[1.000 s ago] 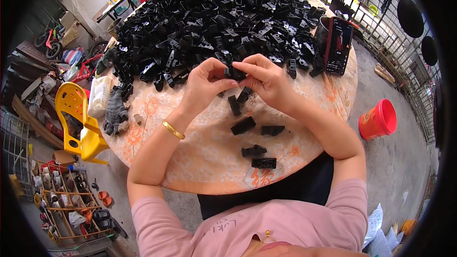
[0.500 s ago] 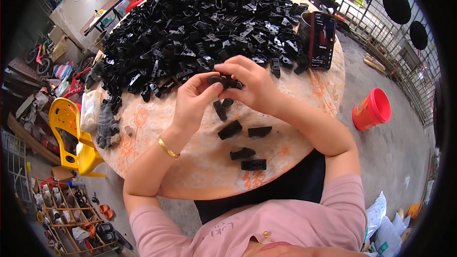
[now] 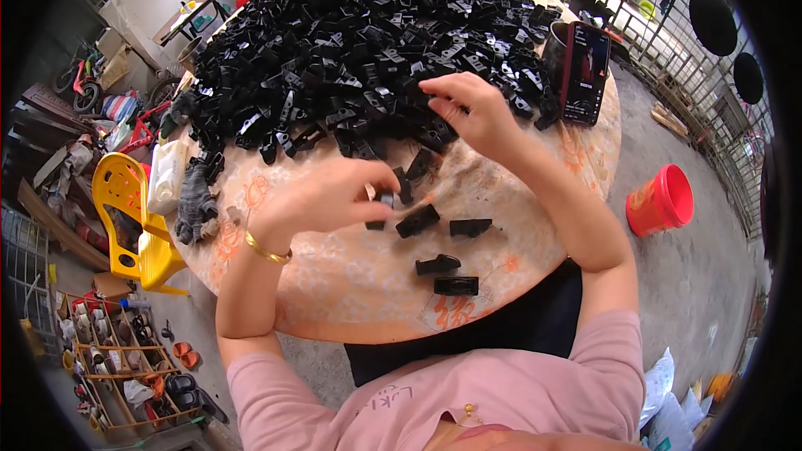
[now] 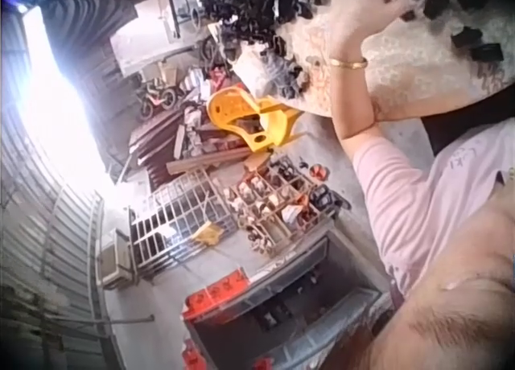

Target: The person assembles black plastic components by picking pieces from a pile, fitting them together by hand, and placing the assembled parts onto the table.

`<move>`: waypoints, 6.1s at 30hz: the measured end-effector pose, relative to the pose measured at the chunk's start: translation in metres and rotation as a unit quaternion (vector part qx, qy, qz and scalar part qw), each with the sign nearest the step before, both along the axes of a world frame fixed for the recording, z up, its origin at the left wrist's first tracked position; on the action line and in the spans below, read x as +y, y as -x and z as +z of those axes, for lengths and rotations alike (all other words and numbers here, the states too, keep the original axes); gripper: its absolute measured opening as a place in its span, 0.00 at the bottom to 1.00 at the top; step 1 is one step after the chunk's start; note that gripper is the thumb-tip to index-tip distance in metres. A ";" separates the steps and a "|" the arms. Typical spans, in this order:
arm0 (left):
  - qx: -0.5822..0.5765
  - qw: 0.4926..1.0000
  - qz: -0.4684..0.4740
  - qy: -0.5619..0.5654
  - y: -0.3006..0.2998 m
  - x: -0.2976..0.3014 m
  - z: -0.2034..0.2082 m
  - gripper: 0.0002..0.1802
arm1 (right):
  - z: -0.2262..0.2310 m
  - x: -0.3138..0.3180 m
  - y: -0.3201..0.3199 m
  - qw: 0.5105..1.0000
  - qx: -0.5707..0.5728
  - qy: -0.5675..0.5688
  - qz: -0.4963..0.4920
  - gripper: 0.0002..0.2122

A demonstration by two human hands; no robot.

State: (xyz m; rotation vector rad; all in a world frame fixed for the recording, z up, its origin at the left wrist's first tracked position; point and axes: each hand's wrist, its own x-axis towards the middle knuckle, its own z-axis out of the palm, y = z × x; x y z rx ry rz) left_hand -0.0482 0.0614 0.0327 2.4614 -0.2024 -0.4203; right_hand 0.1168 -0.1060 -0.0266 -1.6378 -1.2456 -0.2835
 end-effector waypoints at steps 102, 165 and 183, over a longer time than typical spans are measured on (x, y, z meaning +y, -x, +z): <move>-0.044 0.808 0.188 0.557 -0.018 -0.001 -0.026 0.18 | 0.014 -0.005 0.026 0.982 0.137 0.042 0.126 0.13; -0.039 0.693 0.256 0.672 -0.046 -0.017 -0.051 0.11 | 0.008 -0.003 0.011 0.827 0.535 -0.052 0.165 0.13; -0.241 0.809 0.246 0.476 -0.037 -0.026 -0.046 0.19 | 0.006 0.001 0.038 0.881 0.450 -0.095 0.113 0.07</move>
